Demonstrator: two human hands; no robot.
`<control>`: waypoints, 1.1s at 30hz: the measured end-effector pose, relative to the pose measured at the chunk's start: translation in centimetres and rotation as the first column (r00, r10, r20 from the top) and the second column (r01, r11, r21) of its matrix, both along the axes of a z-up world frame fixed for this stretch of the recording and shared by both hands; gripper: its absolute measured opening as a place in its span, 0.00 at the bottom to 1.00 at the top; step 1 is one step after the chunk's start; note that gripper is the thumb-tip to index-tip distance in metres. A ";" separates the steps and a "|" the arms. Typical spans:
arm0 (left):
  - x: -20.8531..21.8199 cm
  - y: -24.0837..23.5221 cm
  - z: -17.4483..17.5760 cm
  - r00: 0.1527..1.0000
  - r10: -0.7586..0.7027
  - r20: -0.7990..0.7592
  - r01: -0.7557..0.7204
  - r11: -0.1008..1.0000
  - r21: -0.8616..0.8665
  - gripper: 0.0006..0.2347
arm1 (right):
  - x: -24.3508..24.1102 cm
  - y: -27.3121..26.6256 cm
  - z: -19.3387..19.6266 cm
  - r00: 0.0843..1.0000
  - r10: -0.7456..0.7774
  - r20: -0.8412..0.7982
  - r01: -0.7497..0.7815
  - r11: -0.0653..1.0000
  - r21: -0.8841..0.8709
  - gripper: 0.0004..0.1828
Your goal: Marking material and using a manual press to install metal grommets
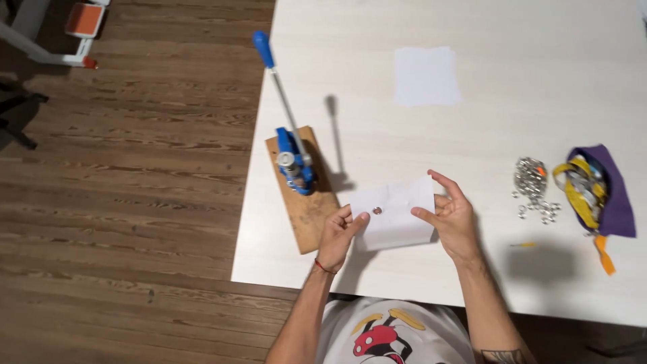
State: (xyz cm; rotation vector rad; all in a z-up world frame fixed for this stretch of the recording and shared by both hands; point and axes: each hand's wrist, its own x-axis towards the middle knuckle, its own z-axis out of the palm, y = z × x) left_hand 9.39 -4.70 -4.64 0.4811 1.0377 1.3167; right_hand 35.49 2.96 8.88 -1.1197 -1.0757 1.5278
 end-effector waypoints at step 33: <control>18.3 7.2 13.4 0.424 -0.600 -0.678 0.779 0.623 -0.064 0.10 | 23.5 -2.0 -7.8 0.996 0.080 0.027 -0.072 0.971 -0.226 0.14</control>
